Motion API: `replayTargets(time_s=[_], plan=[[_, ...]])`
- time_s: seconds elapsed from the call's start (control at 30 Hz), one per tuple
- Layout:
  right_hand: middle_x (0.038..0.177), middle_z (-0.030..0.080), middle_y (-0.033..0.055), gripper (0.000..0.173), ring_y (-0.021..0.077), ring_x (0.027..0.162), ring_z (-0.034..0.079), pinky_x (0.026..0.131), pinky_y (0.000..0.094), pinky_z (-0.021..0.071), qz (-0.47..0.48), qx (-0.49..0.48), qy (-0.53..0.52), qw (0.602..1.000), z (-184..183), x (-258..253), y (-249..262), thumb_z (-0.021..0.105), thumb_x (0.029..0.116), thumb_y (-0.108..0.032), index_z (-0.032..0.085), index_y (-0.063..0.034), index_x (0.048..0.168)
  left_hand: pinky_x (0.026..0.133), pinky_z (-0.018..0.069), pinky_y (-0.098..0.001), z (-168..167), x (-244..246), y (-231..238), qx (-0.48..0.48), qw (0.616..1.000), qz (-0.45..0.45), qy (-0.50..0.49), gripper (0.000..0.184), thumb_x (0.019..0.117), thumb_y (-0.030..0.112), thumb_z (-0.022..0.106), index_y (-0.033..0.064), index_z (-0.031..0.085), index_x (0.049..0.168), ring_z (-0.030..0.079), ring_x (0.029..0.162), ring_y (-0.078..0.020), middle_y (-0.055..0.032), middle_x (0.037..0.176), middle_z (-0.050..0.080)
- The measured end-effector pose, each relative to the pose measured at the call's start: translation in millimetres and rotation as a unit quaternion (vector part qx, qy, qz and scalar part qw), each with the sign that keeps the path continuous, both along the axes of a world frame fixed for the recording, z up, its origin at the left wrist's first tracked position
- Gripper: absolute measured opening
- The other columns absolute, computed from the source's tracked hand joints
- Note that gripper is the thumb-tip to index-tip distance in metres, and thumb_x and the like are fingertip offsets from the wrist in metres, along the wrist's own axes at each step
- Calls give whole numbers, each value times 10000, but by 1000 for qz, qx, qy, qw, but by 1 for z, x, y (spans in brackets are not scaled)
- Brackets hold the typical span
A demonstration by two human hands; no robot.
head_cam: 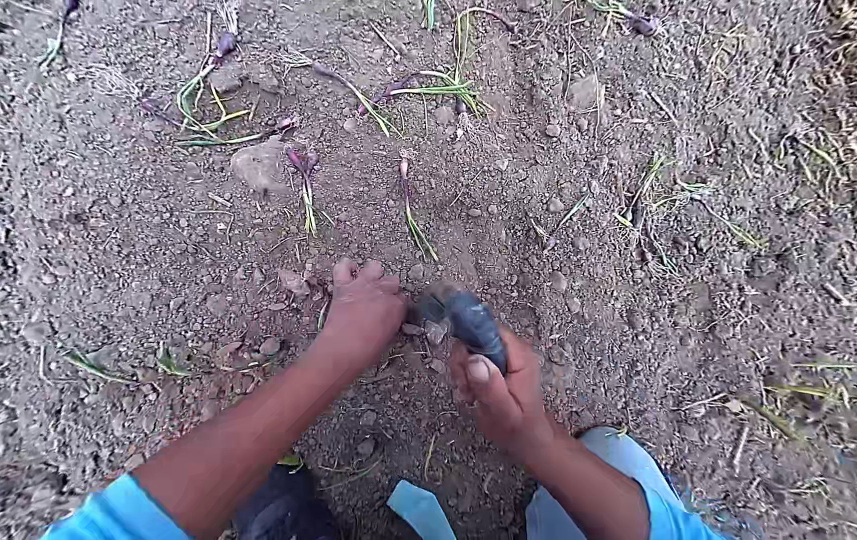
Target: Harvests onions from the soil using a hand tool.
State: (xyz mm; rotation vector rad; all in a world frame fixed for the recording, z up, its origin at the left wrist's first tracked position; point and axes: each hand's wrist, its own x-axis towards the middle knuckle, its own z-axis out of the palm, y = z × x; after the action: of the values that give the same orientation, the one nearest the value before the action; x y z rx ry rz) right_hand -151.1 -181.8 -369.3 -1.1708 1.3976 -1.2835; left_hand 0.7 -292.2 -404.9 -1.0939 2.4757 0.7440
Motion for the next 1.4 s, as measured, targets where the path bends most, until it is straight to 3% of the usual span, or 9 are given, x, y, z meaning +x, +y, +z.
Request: replayTargets(time_s=[0.13, 0.3, 0.5, 0.63, 0.87, 1.03, 1.17, 1.3, 1.4], plan=[[665, 549, -38, 579, 52, 589, 565, 563, 236, 496, 13, -31, -1, 999, 57, -59, 49, 434, 973, -729, 606, -178, 930, 1086, 376, -630, -37, -1, 24, 38, 998, -48, -10, 177, 959, 33, 660, 74, 768, 1092, 595, 1214, -357, -122, 1192, 688], [591, 515, -45, 582, -7, 498, 517, 453, 188, 451, -13, -5, 112, 994, 6, -83, 47, 406, 1016, -669, 582, -134, 872, 925, 542, -645, -17, 73, -5, -15, 997, 81, -6, 256, 842, -71, 756, -36, 738, 1096, 569, 1237, -492, -240, 1329, 611], [725, 607, -15, 653, 67, 683, 621, 647, 240, 534, -46, -29, 1, 999, 79, -85, 58, 412, 950, -767, 632, -152, 936, 770, 558, -685, 5, 77, -33, -59, 994, 78, 55, 117, 937, -63, 681, -59, 716, 1049, 704, 958, -480, -267, 1082, 696], [585, 522, 16, 633, 33, 502, 536, 471, 210, 475, -28, -59, 58, 996, -9, -62, 22, 416, 1030, -629, 589, -44, 863, 726, 585, -547, 19, 6, -33, -9, 969, 165, 183, 100, 874, 10, 788, 12, 717, 944, 716, 754, -287, -137, 846, 720], [669, 556, -36, 577, 34, 591, 570, 552, 209, 497, -81, -55, 0, 995, 40, -102, 79, 418, 998, -701, 620, -162, 967, 974, 513, -552, -35, -94, 12, 102, 985, -130, -49, 246, 999, 3, 581, 60, 737, 1179, 635, 1210, -370, -146, 1182, 731], [607, 527, -26, 588, -9, 521, 538, 472, 171, 459, -104, -46, 106, 988, 10, -129, 79, 395, 1027, -657, 585, -118, 889, 896, 496, -711, -17, -50, -67, -105, 992, -37, 65, 256, 900, -133, 647, -55, 724, 1131, 575, 1193, -554, -288, 1270, 643], [676, 570, -5, 537, 82, 617, 592, 594, 258, 524, -112, -74, 16, 991, 70, -135, 89, 479, 998, -656, 614, -140, 939, 893, 486, -750, -2, -40, -110, -126, 992, 13, 24, 138, 972, -45, 646, -84, 709, 1088, 615, 1144, -563, -320, 1188, 660], [648, 543, 3, 592, 34, 578, 571, 534, 199, 502, -103, -98, 73, 987, 34, -132, 61, 417, 1031, -640, 581, -86, 900, 719, 602, -515, 32, -88, -73, 22, 965, 175, 193, 117, 941, 43, 739, -2, 699, 1041, 717, 735, -279, -154, 879, 728], [549, 512, 7, 646, 29, 453, 496, 425, 225, 444, -140, -30, 133, 981, -22, -126, 42, 433, 1015, -612, 612, -19, 833, 683, 617, -430, 21, -142, -29, 159, 949, 174, 210, 112, 916, 54, 772, 24, 712, 1006, 717, 696, -202, -89, 827, 736]])
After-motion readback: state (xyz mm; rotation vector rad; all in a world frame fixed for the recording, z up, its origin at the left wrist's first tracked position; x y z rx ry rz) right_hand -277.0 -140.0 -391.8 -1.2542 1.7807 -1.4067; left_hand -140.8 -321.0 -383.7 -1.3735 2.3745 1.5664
